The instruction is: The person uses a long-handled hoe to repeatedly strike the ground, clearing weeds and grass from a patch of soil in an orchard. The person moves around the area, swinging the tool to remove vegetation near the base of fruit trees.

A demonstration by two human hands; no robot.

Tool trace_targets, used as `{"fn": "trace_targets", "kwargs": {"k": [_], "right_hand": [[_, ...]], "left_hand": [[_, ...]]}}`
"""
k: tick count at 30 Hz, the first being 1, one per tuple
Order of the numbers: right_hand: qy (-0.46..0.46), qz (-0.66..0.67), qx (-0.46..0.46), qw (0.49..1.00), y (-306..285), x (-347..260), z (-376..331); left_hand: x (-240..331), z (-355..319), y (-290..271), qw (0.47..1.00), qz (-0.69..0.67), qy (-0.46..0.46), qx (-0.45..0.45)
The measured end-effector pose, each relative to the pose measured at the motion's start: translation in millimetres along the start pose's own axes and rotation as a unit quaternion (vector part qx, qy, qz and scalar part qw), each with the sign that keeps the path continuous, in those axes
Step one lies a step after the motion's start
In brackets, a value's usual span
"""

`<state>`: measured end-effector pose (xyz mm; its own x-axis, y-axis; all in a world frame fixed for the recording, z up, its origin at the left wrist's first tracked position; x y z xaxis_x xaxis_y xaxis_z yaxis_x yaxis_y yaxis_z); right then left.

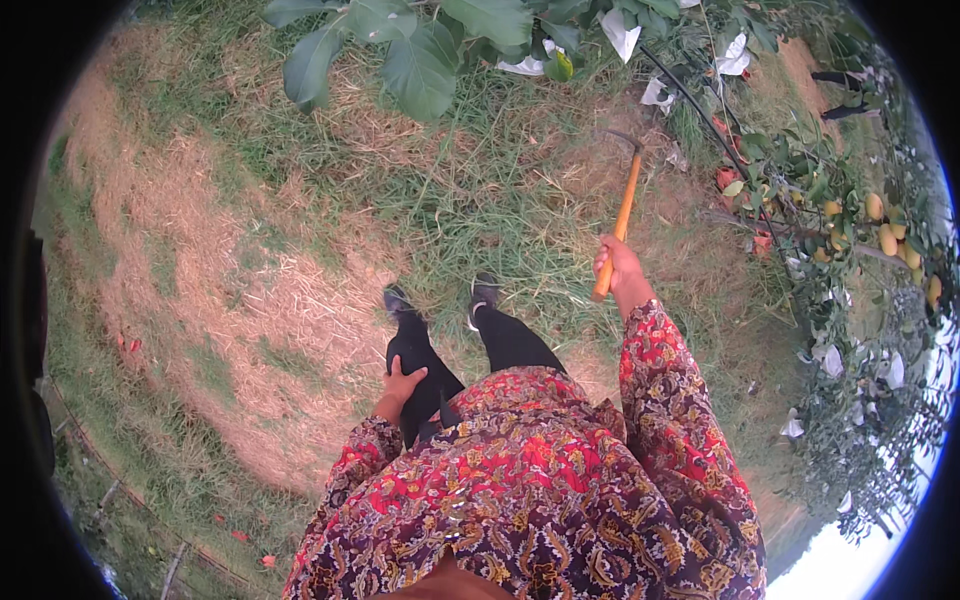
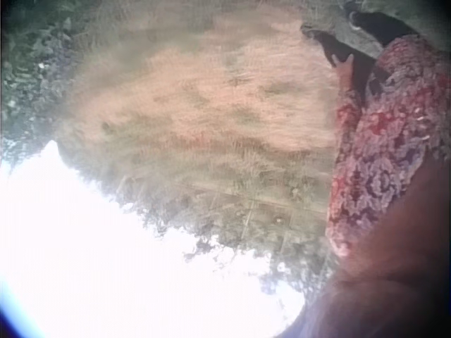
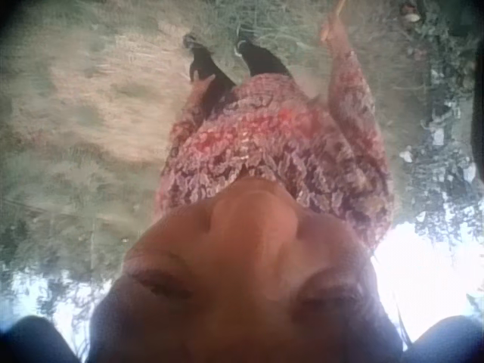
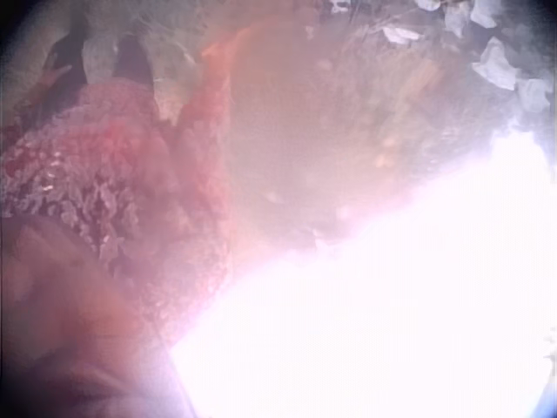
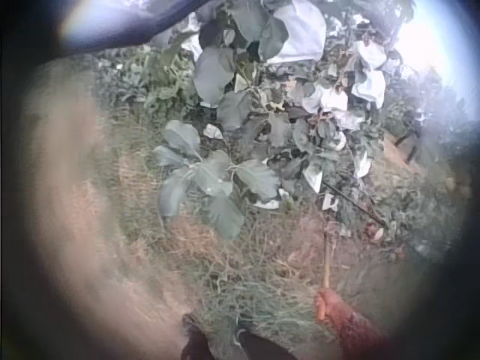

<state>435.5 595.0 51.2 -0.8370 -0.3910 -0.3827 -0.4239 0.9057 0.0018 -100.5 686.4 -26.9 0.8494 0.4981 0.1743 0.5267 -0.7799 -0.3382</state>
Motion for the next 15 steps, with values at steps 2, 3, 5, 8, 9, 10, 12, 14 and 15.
{"fn": "trace_targets", "kwargs": {"k": [2, 3, 5, 8, 9, 10, 12, 14, 15], "right_hand": [[-0.009, -0.004, -0.023, 1.0, 29.1, -18.6, 16.3], [-0.001, 0.014, -0.021, 1.0, 32.5, -24.5, 32.3], [0.001, 0.047, -0.015, 0.999, 47.5, -33.7, 58.9], [-0.027, 0.085, -0.007, 0.996, 86.1, -62.8, 94.8], [-0.036, 0.106, -0.005, 0.994, 102.5, -68.5, 100.5], [-0.049, 0.131, 0.0, 0.99, 112.3, -78.5, 109.7], [-0.038, 0.192, -0.039, 0.98, 128.7, -97.7, 140.7], [-0.034, 0.22, -0.058, 0.973, 152.8, -104.6, 161.7], [-0.029, 0.233, -0.067, 0.97, 166.0, -101.6, 166.2]], "left_hand": [[-0.1, -0.3, 5.3, 0.998, 0.031, -0.052, -0.01], [4.3, -1.4, 9.9, 0.997, 0.041, -0.072, -0.013], [8.8, -5.6, 12.2, 0.99, 0.087, -0.107, -0.01], [6.5, 1.9, 15.8, 0.989, 0.099, -0.11, 0.003], [-6.5, 4.2, 20.0, 0.989, 0.109, -0.1, 0.026], [-7.3, 9.5, 23.0, 0.989, 0.108, -0.102, 0.024], [-6.8, 16.2, 23.5, 0.988, 0.106, -0.107, 0.022], [-9.1, 22.2, 24.4, 0.986, 0.124, -0.111, 0.027], [-13.4, 19.5, 25.1, 0.984, 0.136, -0.115, 0.027]]}}
Point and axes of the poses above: each hand's wrist, its own z-axis towards the middle knuckle, its own y-axis out of the palm, x = y × z, the point moved 5 cm from there along z, towards the middle knuckle, and after that the axes turned 12 degrees about -z, right-handed, at the moved point
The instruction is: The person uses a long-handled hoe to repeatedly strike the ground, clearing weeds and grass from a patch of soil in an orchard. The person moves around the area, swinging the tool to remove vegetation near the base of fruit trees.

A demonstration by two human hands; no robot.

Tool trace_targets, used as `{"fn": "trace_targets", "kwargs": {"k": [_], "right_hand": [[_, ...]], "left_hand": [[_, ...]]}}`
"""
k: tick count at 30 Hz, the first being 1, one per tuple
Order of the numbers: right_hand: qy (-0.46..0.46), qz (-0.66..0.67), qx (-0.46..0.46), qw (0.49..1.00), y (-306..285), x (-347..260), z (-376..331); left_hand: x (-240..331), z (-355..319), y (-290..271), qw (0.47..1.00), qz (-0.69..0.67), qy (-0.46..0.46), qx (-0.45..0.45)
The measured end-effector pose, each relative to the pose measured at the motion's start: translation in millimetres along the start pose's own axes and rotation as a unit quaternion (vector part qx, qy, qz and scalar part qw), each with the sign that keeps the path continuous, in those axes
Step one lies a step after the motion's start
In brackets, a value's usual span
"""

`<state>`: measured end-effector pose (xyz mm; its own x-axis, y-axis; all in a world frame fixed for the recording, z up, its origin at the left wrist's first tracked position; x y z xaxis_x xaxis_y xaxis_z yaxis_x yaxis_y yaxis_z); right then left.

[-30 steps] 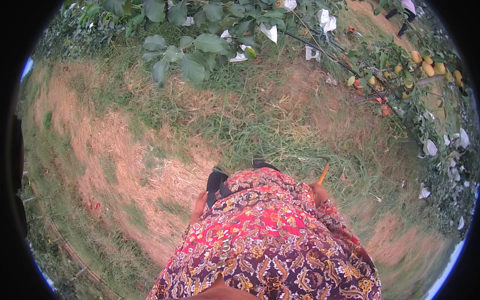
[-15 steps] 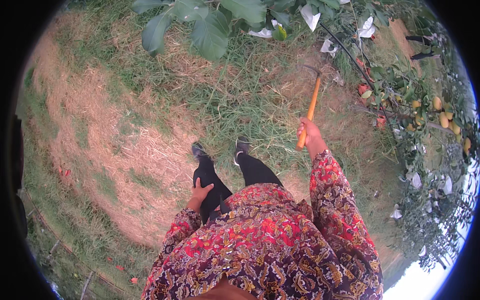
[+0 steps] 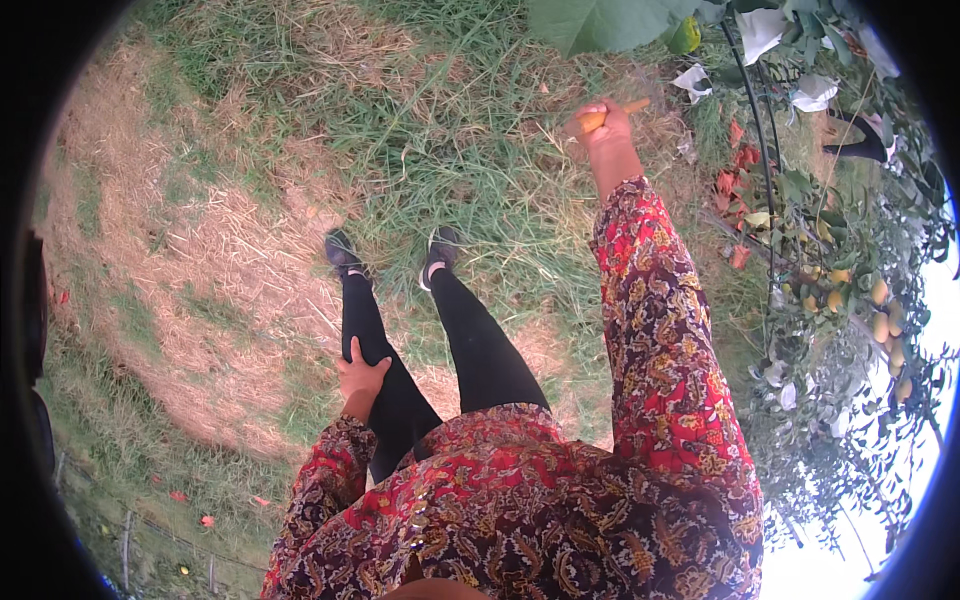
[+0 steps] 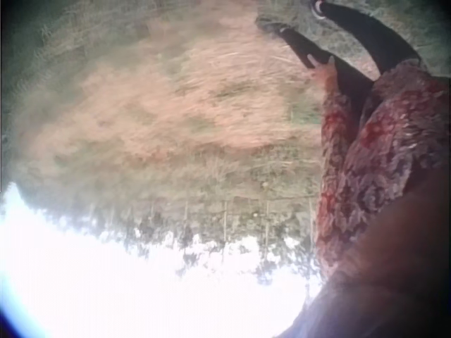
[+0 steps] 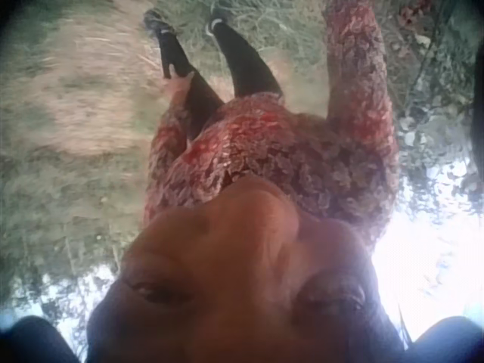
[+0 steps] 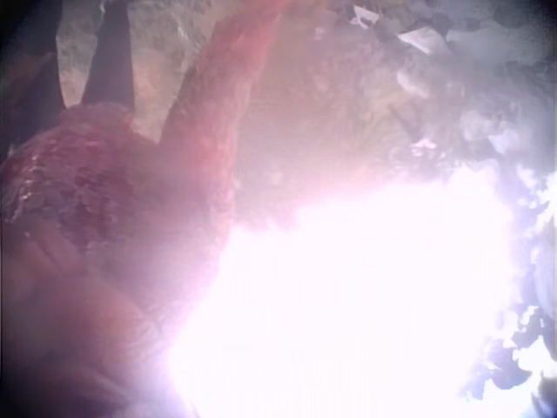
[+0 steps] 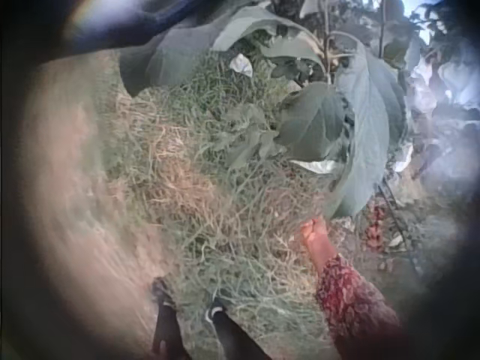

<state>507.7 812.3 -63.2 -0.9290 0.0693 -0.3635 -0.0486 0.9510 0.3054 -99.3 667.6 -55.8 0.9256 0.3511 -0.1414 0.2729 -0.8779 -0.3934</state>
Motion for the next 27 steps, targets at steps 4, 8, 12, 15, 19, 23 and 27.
{"fn": "trace_targets", "kwargs": {"k": [4, 8, 12, 15, 19, 23, 27], "right_hand": [[0.031, -0.057, -0.042, 0.997, 18.1, 43.8, 15.7], [0.009, -0.182, 0.05, 0.982, -43.8, 85.1, -2.9], [-0.058, -0.455, 0.214, 0.863, -100.7, 116.9, -49.8], [-0.1, -0.519, 0.232, 0.817, -105.2, 94.6, -45.2], [-0.17, -0.558, 0.214, 0.784, -72.0, 74.5, -24.2], [-0.131, -0.648, 0.261, 0.703, -85.0, 74.4, -21.2], [-0.147, -0.794, 0.347, 0.477, -223.4, 111.7, -94.5]], "left_hand": [[0.5, -2.7, -2.6, 1.0, 0.019, -0.006, -0.007], [7.5, 4.2, -3.1, 1.0, 0.024, 0.009, -0.01], [5.4, 15.6, -11.0, 0.999, 0.009, 0.034, 0.022], [16.2, 23.8, -21.7, 0.997, 0.012, 0.068, 0.041], [21.1, 36.1, -26.8, 0.995, 0.027, 0.088, 0.04], [29.8, 45.0, -27.3, 0.992, 0.06, 0.102, 0.031], [29.7, 50.4, -29.2, 0.99, 0.062, 0.117, 0.05]]}}
Point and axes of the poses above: each hand's wrist, its own z-axis towards the middle knuckle, its own y-axis out of the palm, x = y × z, the point moved 5 cm from there along z, towards the middle knuckle, and after that the axes turned 12 degrees about -z, right-handed, at the moved point
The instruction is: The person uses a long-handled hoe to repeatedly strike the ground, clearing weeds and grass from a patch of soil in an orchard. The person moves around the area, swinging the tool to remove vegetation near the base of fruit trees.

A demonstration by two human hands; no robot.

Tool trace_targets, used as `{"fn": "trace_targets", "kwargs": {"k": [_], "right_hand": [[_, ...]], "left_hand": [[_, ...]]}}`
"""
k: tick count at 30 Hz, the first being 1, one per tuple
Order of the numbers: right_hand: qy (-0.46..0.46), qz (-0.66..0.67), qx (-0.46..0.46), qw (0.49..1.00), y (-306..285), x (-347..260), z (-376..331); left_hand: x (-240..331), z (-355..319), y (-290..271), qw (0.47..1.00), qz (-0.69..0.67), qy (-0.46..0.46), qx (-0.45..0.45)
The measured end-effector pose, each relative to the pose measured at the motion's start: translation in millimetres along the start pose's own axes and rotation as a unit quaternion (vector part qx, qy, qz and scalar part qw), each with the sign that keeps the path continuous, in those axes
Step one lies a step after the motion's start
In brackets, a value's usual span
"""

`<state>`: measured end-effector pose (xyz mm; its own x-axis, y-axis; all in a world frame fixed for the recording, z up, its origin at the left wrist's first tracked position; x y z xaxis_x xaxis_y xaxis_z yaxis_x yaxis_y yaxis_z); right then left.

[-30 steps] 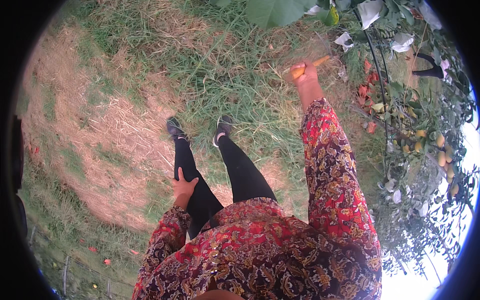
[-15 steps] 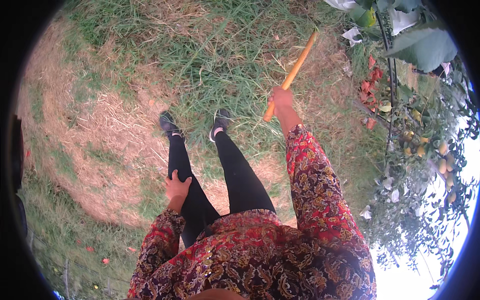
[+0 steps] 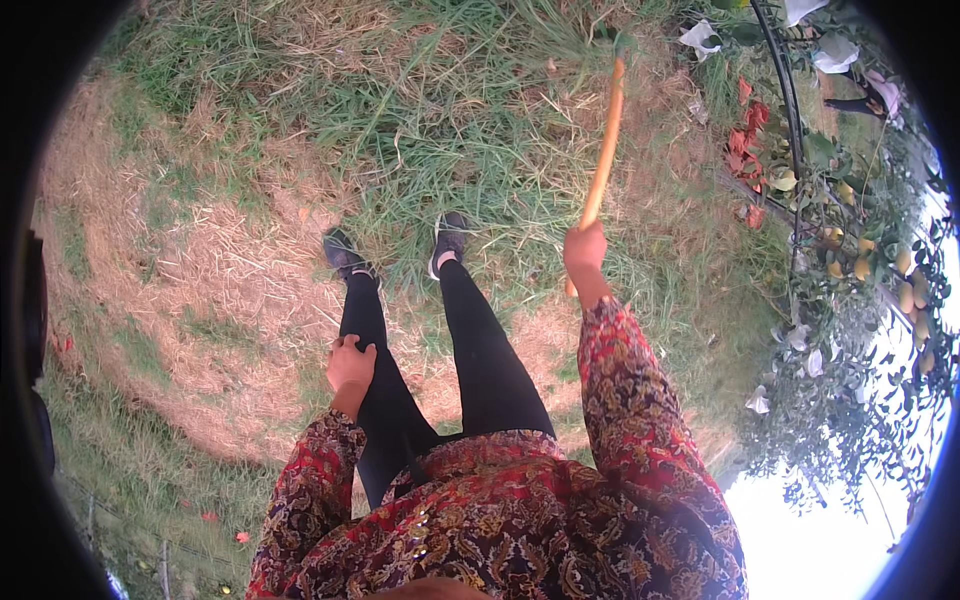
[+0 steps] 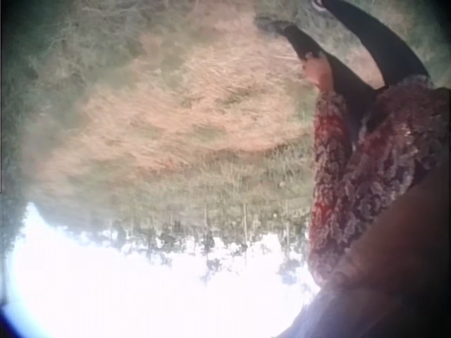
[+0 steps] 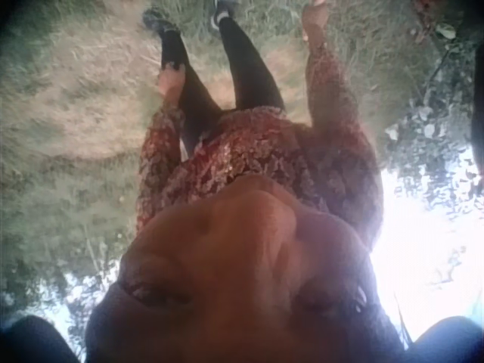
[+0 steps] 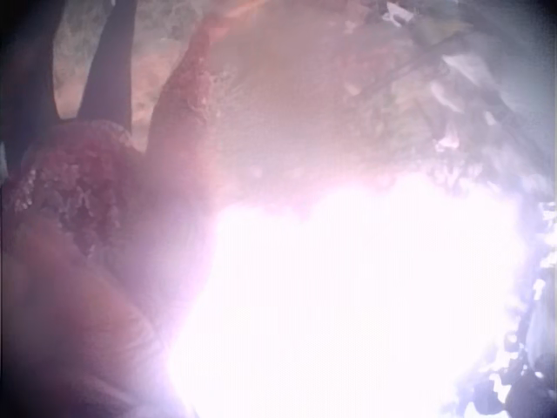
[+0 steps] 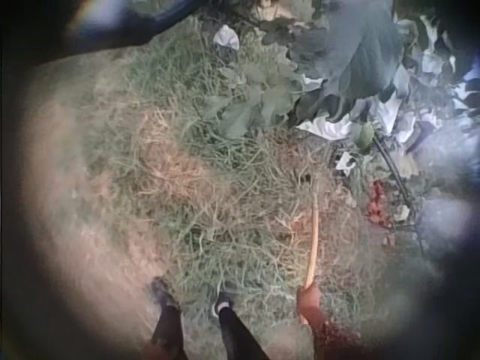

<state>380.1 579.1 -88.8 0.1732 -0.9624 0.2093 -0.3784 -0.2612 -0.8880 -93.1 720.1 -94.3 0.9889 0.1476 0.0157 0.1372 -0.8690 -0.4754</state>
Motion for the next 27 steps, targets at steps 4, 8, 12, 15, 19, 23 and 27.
{"fn": "trace_targets", "kwargs": {"k": [4, 8, 12, 15, 19, 23, 27], "right_hand": [[0.001, -0.113, -0.095, 0.989, -5.5, 138.9, -98.6], [-0.045, -0.175, -0.161, 0.97, 2.8, 200.0, -166.8], [-0.085, -0.067, -0.059, 0.992, -23.1, 88.3, -118.1], [-0.098, -0.001, 0.058, 0.994, -47.2, -32.6, -19.6], [-0.076, 0.04, 0.085, 0.993, -107.0, -188.7, 110.6], [-0.099, -0.017, 0.001, 0.995, -100.0, -256.0, 91.5], [-0.086, 0.04, 0.039, 0.995, -3.5, -108.1, -6.7]], "left_hand": [[-13.5, 4.1, -5.7, 1.0, -0.008, 0.003, 0.002], [-9.4, 6.2, -10.6, 1.0, -0.005, -0.006, -0.002], [-21.7, 8.1, -7.0, 1.0, -0.017, 0.01, 0.006], [-25.5, 11.9, -1.4, 1.0, -0.016, 0.024, 0.006], [-23.5, 13.8, 4.0, 0.998, 0.005, 0.055, 0.015], [-29.5, 13.6, 5.2, 0.999, 0.016, 0.041, 0.01], [-29.6, 16.4, 4.0, 0.999, 0.003, 0.046, 0.01]]}}
Point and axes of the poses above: each hand's wrist, its own z-axis towards the middle knuckle, its own y-axis out of the palm, x = y × z, the point moved 5 cm from there along z, towards the middle knuckle, and after that the axes turned 12 degrees about -z, right-handed, at the moved point
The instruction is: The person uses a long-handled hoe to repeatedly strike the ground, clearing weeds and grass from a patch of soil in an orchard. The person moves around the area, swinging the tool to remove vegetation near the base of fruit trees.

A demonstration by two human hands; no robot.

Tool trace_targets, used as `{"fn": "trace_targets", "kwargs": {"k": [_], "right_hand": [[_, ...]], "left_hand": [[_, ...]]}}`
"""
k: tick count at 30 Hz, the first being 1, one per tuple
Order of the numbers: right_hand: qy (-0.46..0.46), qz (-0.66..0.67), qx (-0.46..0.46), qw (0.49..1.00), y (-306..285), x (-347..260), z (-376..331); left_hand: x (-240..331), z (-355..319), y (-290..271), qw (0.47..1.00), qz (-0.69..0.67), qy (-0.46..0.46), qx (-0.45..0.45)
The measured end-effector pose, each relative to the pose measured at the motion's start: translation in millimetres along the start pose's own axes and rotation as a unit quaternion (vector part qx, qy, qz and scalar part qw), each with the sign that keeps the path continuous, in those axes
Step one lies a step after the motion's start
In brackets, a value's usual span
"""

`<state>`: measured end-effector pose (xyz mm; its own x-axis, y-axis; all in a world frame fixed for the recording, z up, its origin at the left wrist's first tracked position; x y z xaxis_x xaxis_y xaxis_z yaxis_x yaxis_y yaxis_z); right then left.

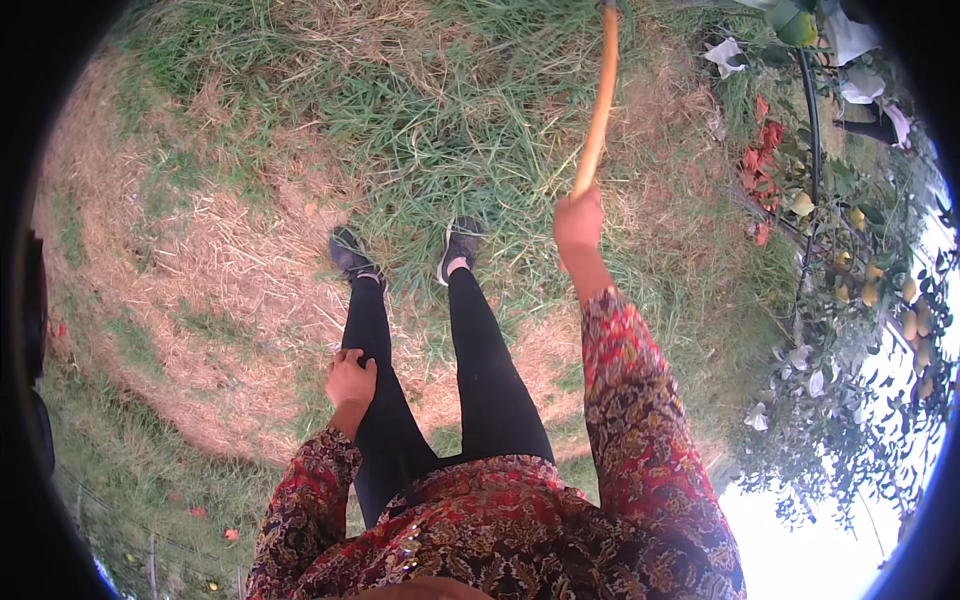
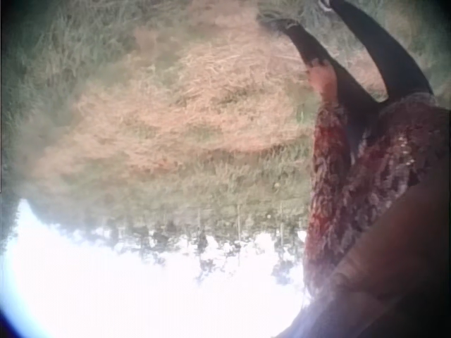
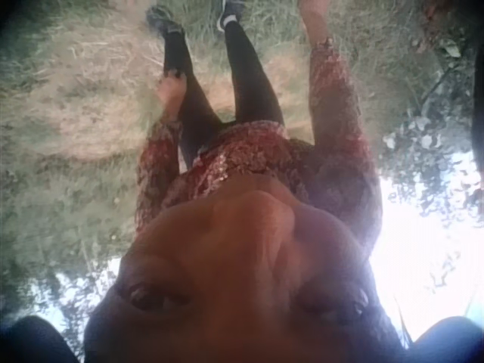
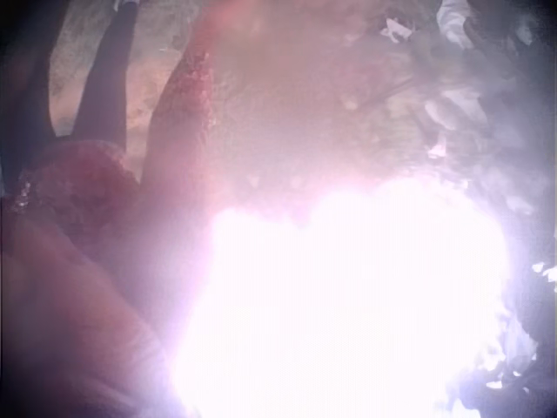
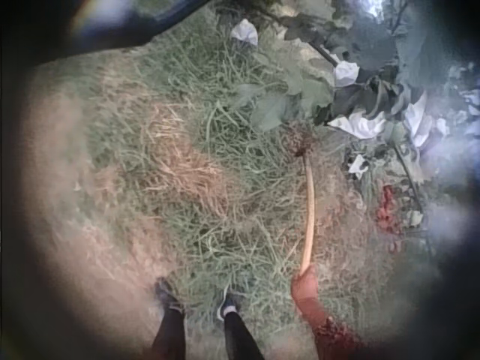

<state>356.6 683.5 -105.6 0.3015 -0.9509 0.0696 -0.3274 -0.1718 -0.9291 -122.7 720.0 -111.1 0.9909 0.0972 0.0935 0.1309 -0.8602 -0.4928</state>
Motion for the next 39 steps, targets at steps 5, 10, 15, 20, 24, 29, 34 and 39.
{"fn": "trace_targets", "kwargs": {"k": [5, 10, 15, 20, 24, 29, 34, 39], "right_hand": [[0.054, -0.055, -0.125, 0.989, 7.9, 142.6, -173.4], [0.014, -0.01, -0.094, 0.995, -22.3, 101.0, -128.7], [-0.063, 0.0, 0.038, 0.997, -51.1, -19.8, 48.3], [-0.04, 0.045, -0.014, 0.998, -50.6, -116.6, 124.4], [-0.027, 0.023, -0.11, 0.993, 70.9, -25.3, -57.0], [0.03, 0.044, -0.102, 0.993, 27.6, 47.4, -118.0], [-0.06, 0.005, -0.052, 0.997, -10.1, 40.2, -42.3], [-0.091, 0.057, 0.055, 0.993, -60.1, -67.1, 67.3]], "left_hand": [[0.4, -1.7, 3.0, 1.0, 0.0, -0.016, -0.004], [2.3, -1.2, 1.0, 1.0, 0.001, -0.01, -0.007], [6.1, 1.2, 1.9, 1.0, 0.017, 0.005, -0.003], [10.6, 4.6, 1.5, 0.999, 0.033, 0.012, -0.001], [9.5, 7.3, 3.0, 1.0, 0.03, 0.007, 0.0], [5.2, 0.6, 3.6, 1.0, 0.005, -0.018, -0.007], [3.6, 4.8, 10.0, 1.0, -0.003, -0.008, -0.003], [1.8, 7.6, 14.7, 1.0, 0.005, -0.01, -0.012]]}}
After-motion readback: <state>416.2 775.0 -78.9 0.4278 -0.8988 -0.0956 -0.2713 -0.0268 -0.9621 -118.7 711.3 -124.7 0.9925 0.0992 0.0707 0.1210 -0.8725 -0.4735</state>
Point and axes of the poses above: each hand's wrist, its own z-axis towards the middle knuckle, its own y-axis out of the palm, x = y × z, the point moved 5 cm from there along z, towards the middle knuckle, and after that the axes turned 12 degrees about -z, right-handed, at the moved point
